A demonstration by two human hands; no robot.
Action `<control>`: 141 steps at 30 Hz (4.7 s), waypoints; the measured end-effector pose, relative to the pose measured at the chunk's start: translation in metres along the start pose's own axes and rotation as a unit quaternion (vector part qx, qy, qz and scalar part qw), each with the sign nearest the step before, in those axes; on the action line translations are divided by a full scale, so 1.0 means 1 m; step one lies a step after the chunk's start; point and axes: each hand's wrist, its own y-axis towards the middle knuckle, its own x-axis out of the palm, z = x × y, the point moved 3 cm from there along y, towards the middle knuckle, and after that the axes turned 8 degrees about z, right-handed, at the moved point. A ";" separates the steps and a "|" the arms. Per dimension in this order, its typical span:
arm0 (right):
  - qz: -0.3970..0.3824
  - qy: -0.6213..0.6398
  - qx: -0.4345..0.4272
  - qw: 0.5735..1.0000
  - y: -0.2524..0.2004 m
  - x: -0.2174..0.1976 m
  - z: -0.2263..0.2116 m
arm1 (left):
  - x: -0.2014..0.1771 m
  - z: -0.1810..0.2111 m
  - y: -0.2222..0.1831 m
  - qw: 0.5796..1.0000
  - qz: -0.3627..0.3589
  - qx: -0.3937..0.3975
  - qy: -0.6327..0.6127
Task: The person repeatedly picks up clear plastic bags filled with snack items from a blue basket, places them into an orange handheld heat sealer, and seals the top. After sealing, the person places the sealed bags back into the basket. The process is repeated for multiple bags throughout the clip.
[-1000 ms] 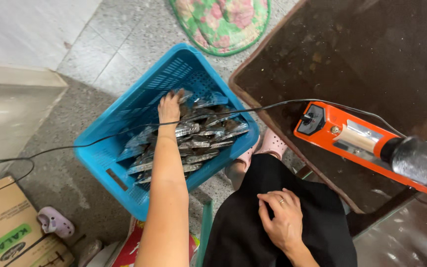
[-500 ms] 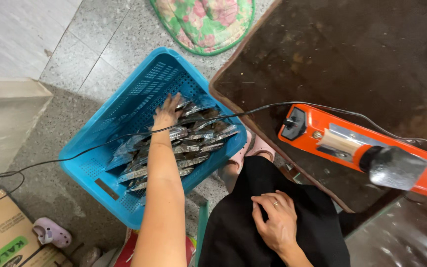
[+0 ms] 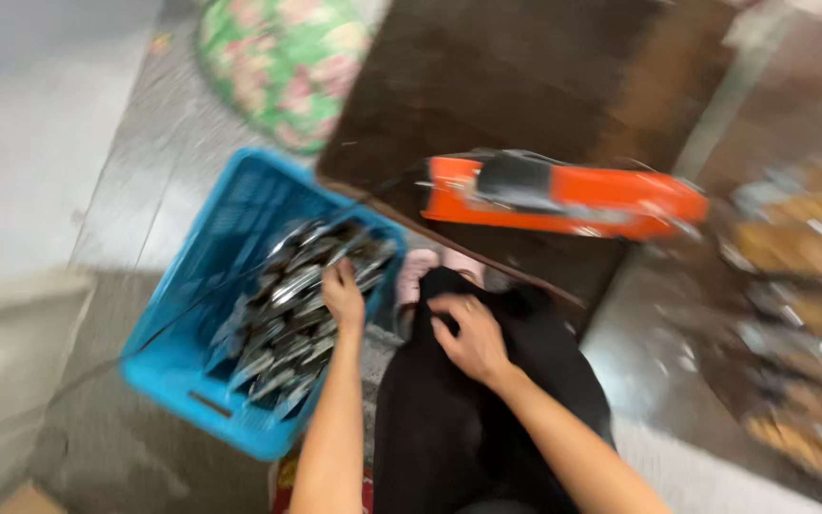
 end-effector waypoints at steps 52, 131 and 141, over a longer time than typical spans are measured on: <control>0.011 0.501 0.369 0.783 -0.010 -0.130 0.021 | 0.044 0.467 0.010 0.800 -0.059 0.564 0.197; 0.007 0.514 0.382 0.768 0.022 -0.102 0.020 | 0.095 0.400 0.039 0.901 -0.232 0.324 0.170; -0.148 0.409 0.287 0.853 -0.012 -0.110 0.012 | -0.039 0.418 -0.023 0.829 -0.424 0.365 -0.023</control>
